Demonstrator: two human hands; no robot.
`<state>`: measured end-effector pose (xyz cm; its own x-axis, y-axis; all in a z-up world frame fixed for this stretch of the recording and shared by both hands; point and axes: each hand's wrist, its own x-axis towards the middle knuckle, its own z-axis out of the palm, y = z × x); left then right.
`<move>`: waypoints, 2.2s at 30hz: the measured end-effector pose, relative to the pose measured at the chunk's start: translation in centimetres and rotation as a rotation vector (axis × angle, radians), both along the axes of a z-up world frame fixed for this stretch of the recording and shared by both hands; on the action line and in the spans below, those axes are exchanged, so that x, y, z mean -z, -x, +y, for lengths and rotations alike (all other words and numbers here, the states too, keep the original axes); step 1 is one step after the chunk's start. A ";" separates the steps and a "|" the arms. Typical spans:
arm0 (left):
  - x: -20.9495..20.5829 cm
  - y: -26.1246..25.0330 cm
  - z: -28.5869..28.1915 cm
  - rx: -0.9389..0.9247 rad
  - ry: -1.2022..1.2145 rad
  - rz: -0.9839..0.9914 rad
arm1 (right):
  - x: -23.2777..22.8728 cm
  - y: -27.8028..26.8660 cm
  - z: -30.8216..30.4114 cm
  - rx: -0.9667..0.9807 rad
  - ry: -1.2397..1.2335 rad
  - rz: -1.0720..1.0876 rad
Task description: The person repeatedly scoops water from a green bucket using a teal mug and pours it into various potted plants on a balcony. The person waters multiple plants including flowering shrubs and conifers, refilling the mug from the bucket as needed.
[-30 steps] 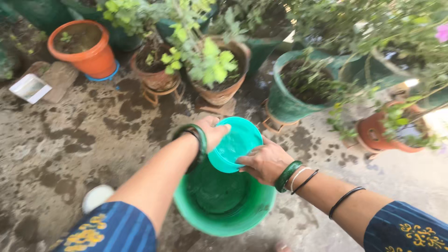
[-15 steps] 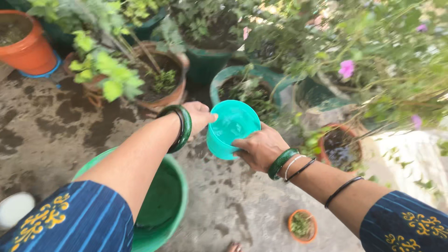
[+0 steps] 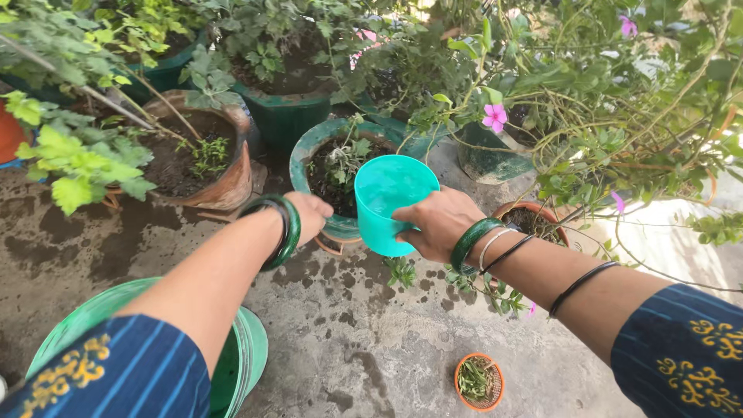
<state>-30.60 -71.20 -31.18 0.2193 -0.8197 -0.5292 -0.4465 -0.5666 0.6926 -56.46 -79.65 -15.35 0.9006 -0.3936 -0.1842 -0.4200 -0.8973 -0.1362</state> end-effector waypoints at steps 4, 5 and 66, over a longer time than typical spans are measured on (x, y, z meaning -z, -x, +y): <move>-2.9 2.6 1.0 -0.212 -0.346 0.194 | 0.0 0.2 -1.0 0.020 -0.009 0.094; -4.1 3.5 1.1 -0.225 -0.338 0.214 | 0.1 0.2 -1.2 0.023 -0.012 0.113; -13.8 9.5 -5.1 -0.270 -0.171 0.400 | -6.2 -3.6 -8.5 0.178 -0.042 0.262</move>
